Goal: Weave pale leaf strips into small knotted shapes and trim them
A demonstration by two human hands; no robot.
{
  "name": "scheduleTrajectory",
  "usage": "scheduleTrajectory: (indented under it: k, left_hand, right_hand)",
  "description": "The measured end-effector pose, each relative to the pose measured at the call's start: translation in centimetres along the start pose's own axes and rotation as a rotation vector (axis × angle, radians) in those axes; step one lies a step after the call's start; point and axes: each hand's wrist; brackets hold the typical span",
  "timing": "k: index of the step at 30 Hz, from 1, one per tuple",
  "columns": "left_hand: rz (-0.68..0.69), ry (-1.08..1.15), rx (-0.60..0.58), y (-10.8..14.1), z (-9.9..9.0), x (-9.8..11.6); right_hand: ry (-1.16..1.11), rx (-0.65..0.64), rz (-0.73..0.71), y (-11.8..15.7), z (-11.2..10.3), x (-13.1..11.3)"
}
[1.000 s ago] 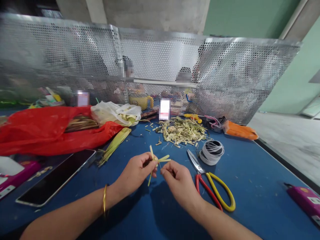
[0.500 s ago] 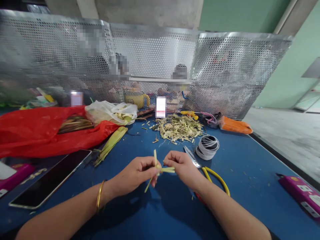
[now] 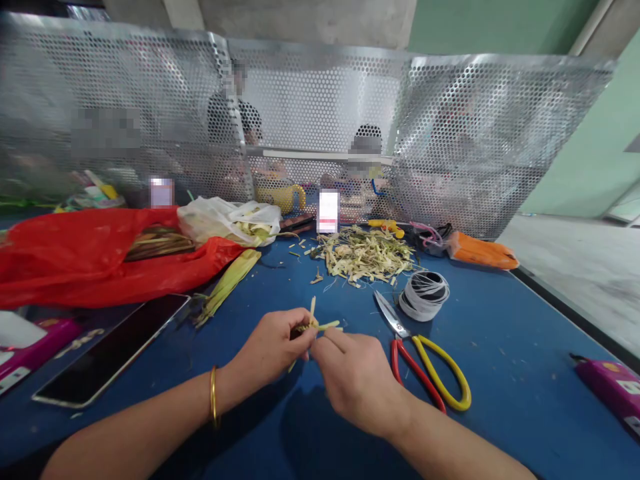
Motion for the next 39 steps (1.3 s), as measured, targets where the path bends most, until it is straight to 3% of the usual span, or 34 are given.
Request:
scheduleTrajectory:
  k: [4, 7, 10, 13, 16, 18, 21, 23, 25, 27, 31, 35, 39]
  left_hand:
    - [0.044, 0.078, -0.18, 0.2, -0.2, 0.6]
    - [0.07, 0.295, -0.265, 0.1, -0.5, 1.0]
    - [0.092, 0.449, -0.2, -0.1, -0.7, 1.1]
    - [0.096, 0.487, -0.077, -0.4, -0.7, 0.8]
    - [0.072, 0.443, 0.034, -0.7, -0.7, 0.4]
    - [0.035, 0.397, 0.089, -0.8, -0.7, 0.2]
    - [-0.012, 0.281, 0.095, -0.6, -0.6, 0.2]
    - [-0.01, 0.159, 0.029, -0.3, -0.5, 0.3]
    - [0.009, 0.062, -0.06, 0.0, -0.5, 0.5]
    - [0.024, 0.085, -0.154, 0.2, -0.5, 0.7]
    - [0.051, 0.393, -0.24, 0.1, -0.7, 1.3]
    - [0.046, 0.56, -0.122, -0.2, -0.6, 1.4]
    - [-0.005, 0.606, -0.03, -0.4, -0.4, 0.9]
  right_hand:
    - [-0.277, 0.054, 0.203, -1.1, -1.4, 1.4]
    - [-0.459, -0.028, 0.418, -2.1, -1.6, 2.7]
    - [-0.678, -0.147, 0.598, -2.5, -0.9, 3.1]
    - [-0.801, -0.158, 0.719, -2.3, 0.2, 2.5]
    - [-0.777, -0.144, 0.749, -1.8, 0.9, 1.8]
    - [-0.68, -0.096, 0.683, -1.4, 1.0, 1.3]
    - [-0.428, -0.015, 0.398, -0.8, 0.6, 0.8]
    - [-0.258, -0.01, 0.189, -0.6, 0.0, 0.7]
    - [-0.197, -0.021, 0.102, -0.8, -0.5, 0.9]
    - [-0.261, -0.015, 0.161, -1.2, -0.9, 1.3]
    - [-0.605, -0.092, 0.475, -2.2, -0.7, 2.3]
    - [-0.859, -0.178, 0.725, -2.3, -0.1, 2.1]
    - [-0.947, -0.218, 0.833, -1.9, 0.4, 1.5]
Point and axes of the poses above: each hand's wrist, its own y-axis away from the middle knuckle, its own z-axis out of the palm, x = y × z, and after that the axes turned 15 degrees about z, right-handed
